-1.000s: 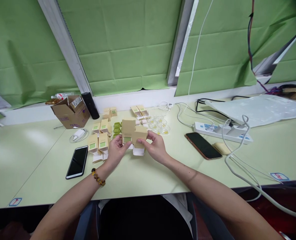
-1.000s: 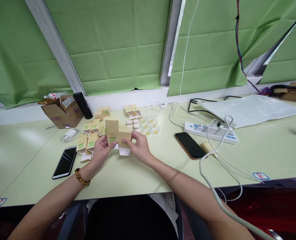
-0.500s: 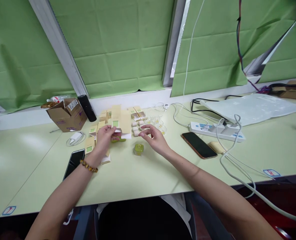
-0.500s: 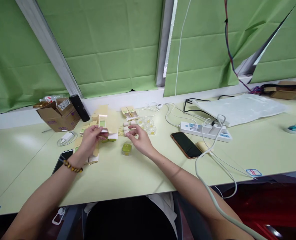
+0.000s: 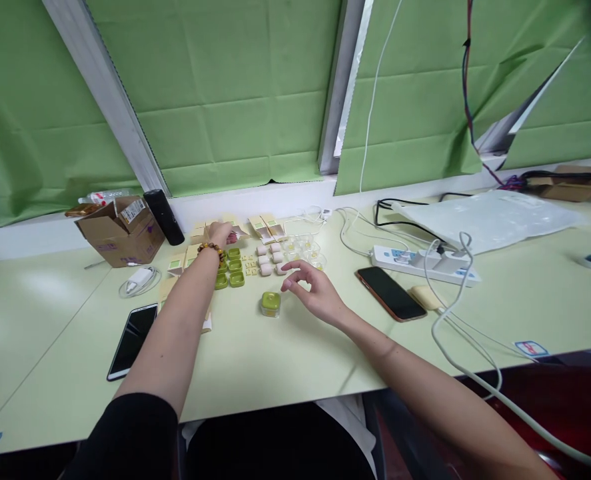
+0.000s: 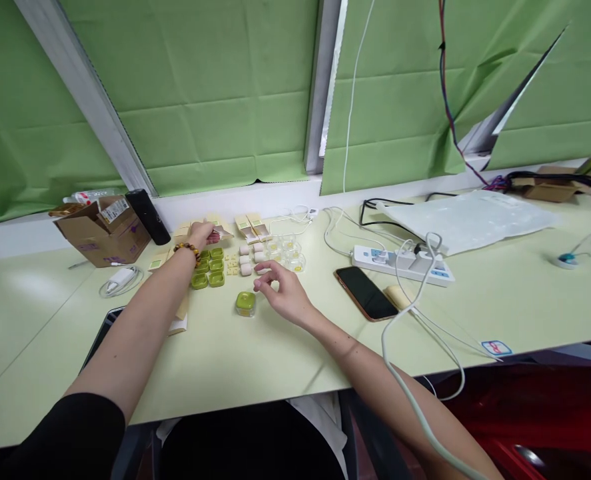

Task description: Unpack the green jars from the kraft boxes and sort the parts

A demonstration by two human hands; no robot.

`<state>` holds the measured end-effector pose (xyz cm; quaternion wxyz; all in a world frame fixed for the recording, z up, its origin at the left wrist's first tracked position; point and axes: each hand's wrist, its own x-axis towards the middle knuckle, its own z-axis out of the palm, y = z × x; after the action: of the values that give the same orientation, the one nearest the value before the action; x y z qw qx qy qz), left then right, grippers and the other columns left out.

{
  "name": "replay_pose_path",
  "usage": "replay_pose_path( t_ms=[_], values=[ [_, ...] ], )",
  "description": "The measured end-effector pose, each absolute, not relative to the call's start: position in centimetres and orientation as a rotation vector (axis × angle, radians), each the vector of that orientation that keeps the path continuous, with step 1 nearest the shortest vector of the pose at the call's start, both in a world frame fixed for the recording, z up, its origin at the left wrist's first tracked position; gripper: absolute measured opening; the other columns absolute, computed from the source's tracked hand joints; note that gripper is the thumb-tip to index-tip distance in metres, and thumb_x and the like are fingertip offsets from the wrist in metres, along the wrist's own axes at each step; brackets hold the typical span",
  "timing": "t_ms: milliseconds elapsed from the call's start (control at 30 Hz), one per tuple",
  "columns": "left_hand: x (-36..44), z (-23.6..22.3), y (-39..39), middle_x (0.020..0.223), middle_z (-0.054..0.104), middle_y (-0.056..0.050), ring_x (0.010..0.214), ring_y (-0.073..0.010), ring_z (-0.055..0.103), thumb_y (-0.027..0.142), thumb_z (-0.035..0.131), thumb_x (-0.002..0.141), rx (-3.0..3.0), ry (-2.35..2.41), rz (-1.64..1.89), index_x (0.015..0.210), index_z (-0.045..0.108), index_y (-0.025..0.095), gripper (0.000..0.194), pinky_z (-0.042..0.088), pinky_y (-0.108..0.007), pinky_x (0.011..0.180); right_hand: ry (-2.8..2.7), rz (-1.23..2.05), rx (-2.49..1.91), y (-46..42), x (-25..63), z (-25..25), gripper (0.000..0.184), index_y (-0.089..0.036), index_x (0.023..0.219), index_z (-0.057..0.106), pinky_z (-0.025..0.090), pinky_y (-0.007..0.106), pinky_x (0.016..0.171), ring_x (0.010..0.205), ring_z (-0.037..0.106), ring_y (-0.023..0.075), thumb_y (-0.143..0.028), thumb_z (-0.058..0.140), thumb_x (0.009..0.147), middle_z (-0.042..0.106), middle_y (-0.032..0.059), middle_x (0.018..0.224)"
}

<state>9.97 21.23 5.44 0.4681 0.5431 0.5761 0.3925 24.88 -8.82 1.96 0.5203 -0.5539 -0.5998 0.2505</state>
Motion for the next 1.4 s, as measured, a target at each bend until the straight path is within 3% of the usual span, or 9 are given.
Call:
replay_pose_path(
  t_ms=[100,167,433,600,767,833,967,1133,1400],
  values=[
    [11.1,4.3,22.1,0.130,0.068,-0.015,0.111,-0.0249,0.070,0.039,0.071,0.100,1.328,1.452,0.874,0.132,0.065,0.011,0.042,0.062,-0.044,0.094,-1.434,0.618,-1.333,-8.8,24.7,2.1,0.022,-0.027,0.113,0.064,0.042,0.033,0.067,0.088,0.073,0.0254,-0.038,0.065,0.094,0.081,0.0021,0.085],
    [11.7,3.9,22.7,0.136,0.064,-0.015,0.118,-0.0267,0.068,0.040,0.071,0.100,1.343,1.468,0.828,0.136,0.063,0.013,0.045,0.060,-0.047,0.099,-1.445,0.622,-1.335,-8.8,24.5,2.0,0.021,-0.027,0.114,0.063,0.042,0.033,0.068,0.090,0.074,0.0253,-0.036,0.064,0.095,0.081,0.0015,0.084],
    [12.4,3.0,23.9,0.135,0.065,-0.016,0.117,-0.0268,0.068,0.039,0.071,0.100,1.495,1.514,0.719,0.135,0.064,0.012,0.045,0.060,-0.046,0.098,-1.578,0.473,-1.325,-8.8,24.3,1.4,0.020,-0.027,0.117,0.062,0.045,0.042,0.097,0.086,0.074,0.0218,-0.030,0.063,0.097,0.081,-0.0018,0.085],
    [11.7,3.0,23.2,0.135,0.065,-0.013,0.116,-0.0260,0.068,0.040,0.069,0.101,1.619,1.524,0.763,0.136,0.063,0.015,0.043,0.061,-0.047,0.098,-1.579,0.438,-1.341,-8.7,24.4,1.4,0.019,-0.027,0.116,0.062,0.046,0.041,0.096,0.084,0.074,0.0212,-0.027,0.063,0.097,0.081,-0.0027,0.083],
    [11.1,4.2,21.2,0.124,0.071,-0.023,0.105,-0.0297,0.072,0.013,0.080,0.084,1.760,1.486,0.841,0.131,0.066,0.005,0.049,0.059,-0.041,0.088,-1.604,0.386,-1.403,-8.3,24.8,0.9,0.020,-0.026,0.115,0.063,0.046,0.040,0.095,0.078,0.072,0.0193,-0.025,0.064,0.096,0.081,-0.0032,0.084],
    [10.8,5.1,19.7,0.119,0.073,-0.021,0.104,-0.0293,0.073,0.009,0.077,0.083,1.835,1.438,0.880,0.131,0.066,0.008,0.050,0.057,-0.040,0.089,-1.620,0.364,-1.454,-8.2,25.1,0.8,0.018,-0.026,0.113,0.064,0.046,0.039,0.093,0.073,0.069,0.0178,-0.023,0.065,0.095,0.080,-0.0033,0.084],
    [9.5,6.5,14.4,0.113,0.077,-0.013,0.102,-0.0253,0.074,0.016,0.070,0.089,1.995,1.243,0.891,0.128,0.069,0.017,0.040,0.056,-0.035,0.088,-1.748,0.395,-1.542,-8.1,25.8,0.9,0.020,-0.025,0.109,0.067,0.046,0.036,0.086,0.078,0.069,0.0186,-0.027,0.074,0.091,0.080,-0.0015,0.090],
    [5.6,6.0,4.8,0.119,0.078,-0.009,0.108,-0.0256,0.073,0.025,0.064,0.094,2.370,0.811,0.792,0.125,0.071,0.024,0.032,0.057,-0.039,0.092,-1.950,0.365,-1.622,-8.0,25.0,0.4,0.053,-0.023,0.121,0.068,0.045,0.040,0.091,0.101,0.071,0.0287,-0.041,0.092,0.077,0.079,0.0067,0.113],
    [0.8,1.3,-1.1,0.130,0.074,-0.008,0.120,-0.0293,0.068,0.033,0.065,0.097,2.431,0.824,0.612,0.130,0.068,0.026,0.034,0.056,-0.045,0.100,-1.966,0.418,-1.513,-7.2,23.3,-1.8,0.045,-0.021,0.123,0.067,0.042,0.043,0.099,0.110,0.067,0.0287,-0.024,0.087,0.083,0.077,0.0082,0.119]
  ],
)
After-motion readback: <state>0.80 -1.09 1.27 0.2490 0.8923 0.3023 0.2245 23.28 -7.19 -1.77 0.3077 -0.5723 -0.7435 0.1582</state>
